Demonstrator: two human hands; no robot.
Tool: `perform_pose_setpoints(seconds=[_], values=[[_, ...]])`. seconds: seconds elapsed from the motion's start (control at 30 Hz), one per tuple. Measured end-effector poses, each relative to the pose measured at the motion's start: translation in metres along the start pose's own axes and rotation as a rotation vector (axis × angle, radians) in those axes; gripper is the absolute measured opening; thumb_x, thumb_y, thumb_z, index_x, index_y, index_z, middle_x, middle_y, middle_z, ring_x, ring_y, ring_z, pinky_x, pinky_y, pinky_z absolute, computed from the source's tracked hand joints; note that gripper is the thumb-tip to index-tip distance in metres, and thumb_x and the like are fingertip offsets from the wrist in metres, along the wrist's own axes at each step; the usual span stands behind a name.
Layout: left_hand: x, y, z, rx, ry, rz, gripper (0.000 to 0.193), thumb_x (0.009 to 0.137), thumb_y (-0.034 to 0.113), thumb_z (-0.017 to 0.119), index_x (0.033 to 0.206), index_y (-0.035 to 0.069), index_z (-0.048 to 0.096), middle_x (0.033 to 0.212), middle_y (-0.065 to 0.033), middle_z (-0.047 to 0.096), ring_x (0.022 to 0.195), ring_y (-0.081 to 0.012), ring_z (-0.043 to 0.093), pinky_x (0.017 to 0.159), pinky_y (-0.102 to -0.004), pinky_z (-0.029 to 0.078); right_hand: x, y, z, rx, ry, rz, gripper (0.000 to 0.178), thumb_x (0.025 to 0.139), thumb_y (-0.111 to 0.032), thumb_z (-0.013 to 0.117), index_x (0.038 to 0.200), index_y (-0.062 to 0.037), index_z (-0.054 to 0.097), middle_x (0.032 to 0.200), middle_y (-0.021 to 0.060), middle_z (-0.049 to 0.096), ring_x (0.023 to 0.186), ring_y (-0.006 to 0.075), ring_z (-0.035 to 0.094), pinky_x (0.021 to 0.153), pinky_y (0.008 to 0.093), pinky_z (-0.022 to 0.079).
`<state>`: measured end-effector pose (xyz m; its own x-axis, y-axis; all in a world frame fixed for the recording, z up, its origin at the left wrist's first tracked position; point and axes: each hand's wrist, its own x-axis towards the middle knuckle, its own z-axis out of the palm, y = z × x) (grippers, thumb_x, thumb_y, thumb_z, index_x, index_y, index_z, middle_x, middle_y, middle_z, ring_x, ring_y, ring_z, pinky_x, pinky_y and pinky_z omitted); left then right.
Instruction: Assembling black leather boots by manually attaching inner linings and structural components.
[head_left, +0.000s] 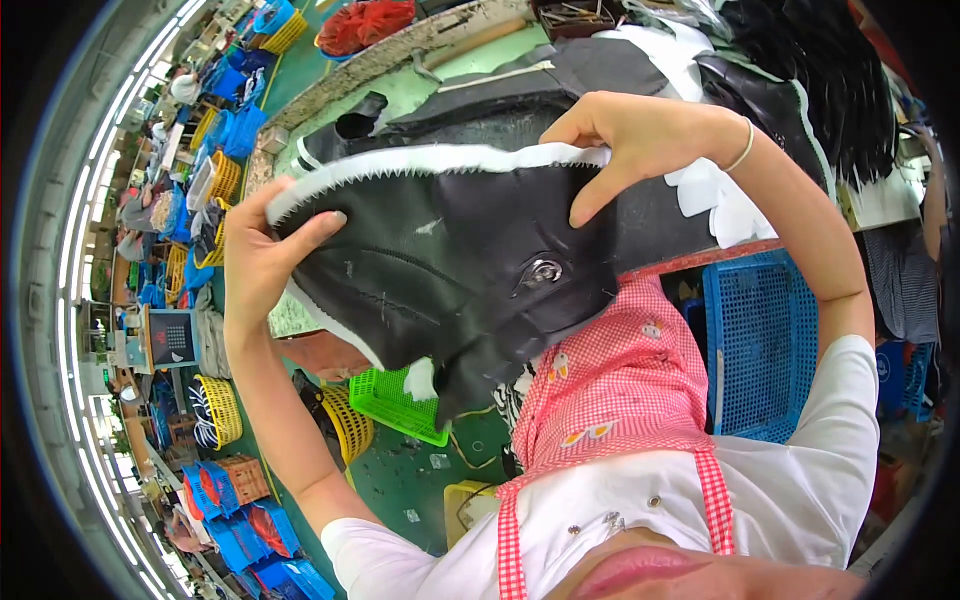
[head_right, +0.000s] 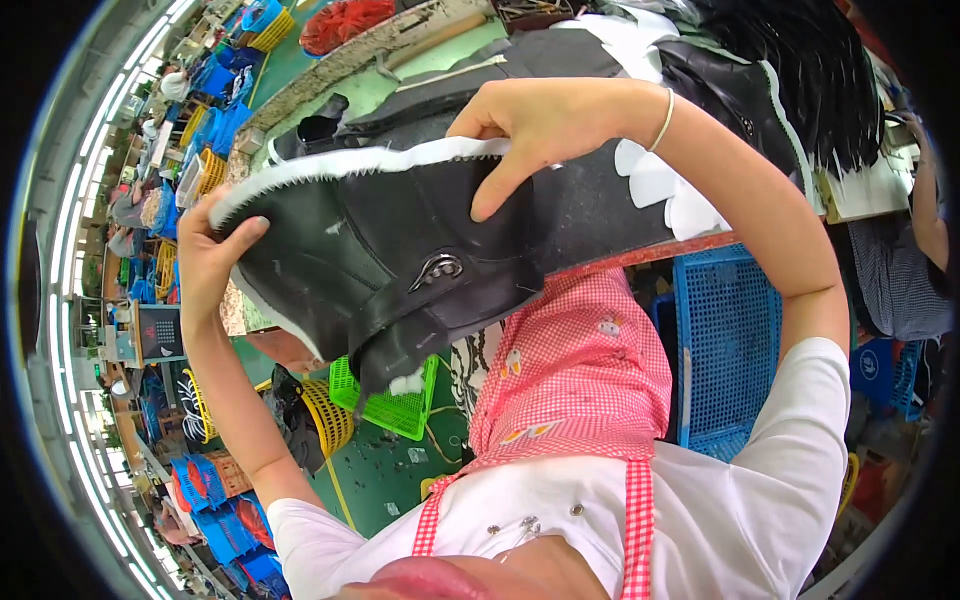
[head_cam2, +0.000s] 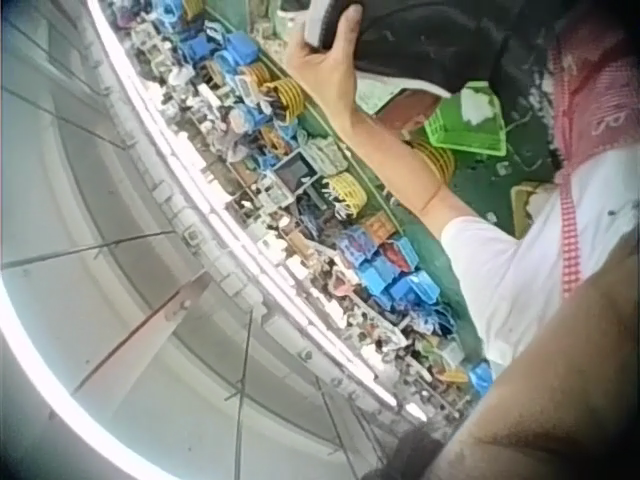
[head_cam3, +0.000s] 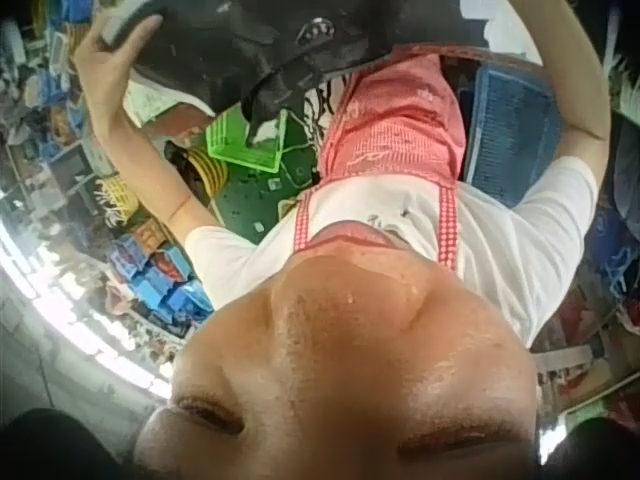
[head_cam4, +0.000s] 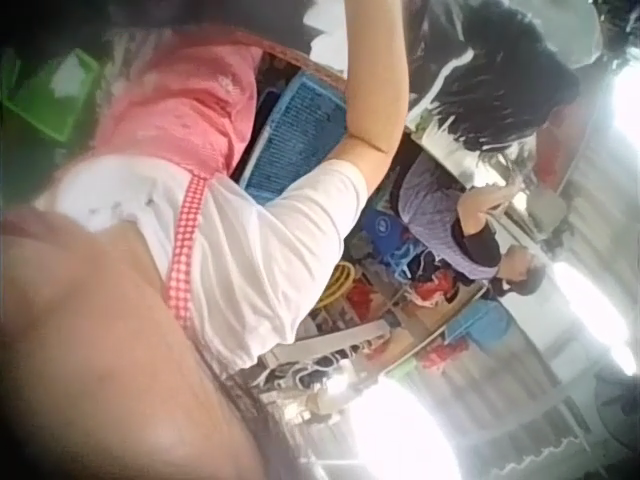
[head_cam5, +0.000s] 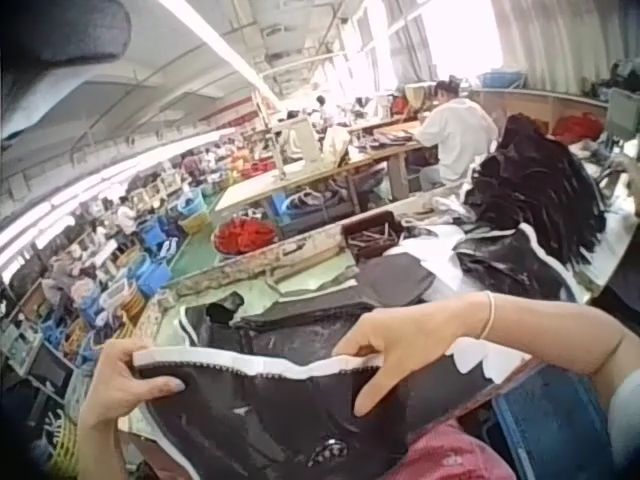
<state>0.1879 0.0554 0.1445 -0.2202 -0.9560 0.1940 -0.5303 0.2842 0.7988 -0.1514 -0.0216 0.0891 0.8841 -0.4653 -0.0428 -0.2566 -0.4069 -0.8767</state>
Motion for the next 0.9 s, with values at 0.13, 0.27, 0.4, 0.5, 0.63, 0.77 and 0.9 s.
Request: perform_pose_setpoints(seconds=[0.13,0.27,0.4,0.5,0.63,0.77,0.9], values=[[0.018,0.007,0.031,0.404,-0.191,0.335,0.039,0.069,0.022,0.084,0.102,0.006,0.071,0.109,-0.0073,0.069,0.111,-0.0266,0.060,0.103,-0.0403,0.040,0.019,-0.011,0.003,-0.311,-0.066,-0.115,0.037,0.071,-0.027,0.079,0.084,0.0042,0.066,0.066,0.0120,0.060,0.061,0.0177,0.054,0.058,0.0345,0.042],[0.018,0.015,0.073,0.612,-0.401,0.367,0.037,0.072,0.023,0.084,0.101,0.005,0.072,0.096,-0.0087,0.071,0.095,-0.0192,0.065,0.087,-0.0345,0.050,0.026,-0.043,0.022,-0.440,0.204,-0.247,0.036,0.070,-0.026,0.078,0.087,0.0029,0.065,0.071,0.0152,0.064,0.068,0.0281,0.062,0.064,0.0367,0.046],[0.007,-0.015,0.041,-0.145,-0.363,-0.037,0.022,0.073,0.000,0.082,0.092,-0.002,0.072,0.083,-0.0008,0.071,0.075,-0.0058,0.062,0.067,-0.0223,0.051,-0.023,-0.007,-0.012,-0.212,0.883,-0.342,0.048,0.083,-0.028,0.072,0.122,-0.0020,0.060,0.116,0.0092,0.066,0.104,0.0204,0.063,0.092,0.0325,0.049],[0.003,-0.020,0.033,-0.218,-0.399,-0.061,0.026,0.071,-0.002,0.081,0.095,-0.002,0.071,0.088,-0.0018,0.071,0.080,-0.0072,0.063,0.072,-0.0237,0.052,-0.031,0.039,0.011,0.466,0.651,-0.074,0.077,0.081,-0.042,0.076,0.139,0.0000,0.046,0.130,0.0132,0.058,0.116,0.0176,0.058,0.098,0.0304,0.047],[0.009,0.006,0.035,-0.164,-0.466,-0.142,0.042,0.072,0.004,0.082,0.110,-0.003,0.066,0.098,-0.0023,0.069,0.089,-0.0078,0.062,0.080,-0.0249,0.051,-0.008,-0.002,0.040,0.666,0.581,-0.160,0.050,0.085,-0.026,0.076,0.123,0.0017,0.060,0.114,0.0084,0.067,0.100,0.0113,0.063,0.087,0.0271,0.052],[0.020,0.047,0.085,-0.304,-0.216,-0.178,0.025,0.088,0.019,0.073,0.101,-0.001,0.067,0.085,0.0043,0.065,0.076,-0.0029,0.055,0.067,-0.0208,0.046,-0.004,-0.011,0.049,0.632,0.773,-0.355,0.024,0.087,-0.013,0.074,0.105,0.0025,0.070,0.094,0.0023,0.071,0.083,0.0055,0.063,0.075,0.0224,0.053],[0.032,0.044,0.095,-0.151,-0.123,-0.018,0.023,0.093,0.019,0.069,0.078,0.002,0.065,0.071,0.0098,0.052,0.065,-0.0007,0.042,0.055,-0.0207,0.033,-0.015,-0.008,0.049,0.842,0.688,-0.277,0.031,0.088,-0.021,0.074,0.108,0.0024,0.069,0.097,-0.0008,0.070,0.085,0.0055,0.062,0.078,0.0239,0.052]])
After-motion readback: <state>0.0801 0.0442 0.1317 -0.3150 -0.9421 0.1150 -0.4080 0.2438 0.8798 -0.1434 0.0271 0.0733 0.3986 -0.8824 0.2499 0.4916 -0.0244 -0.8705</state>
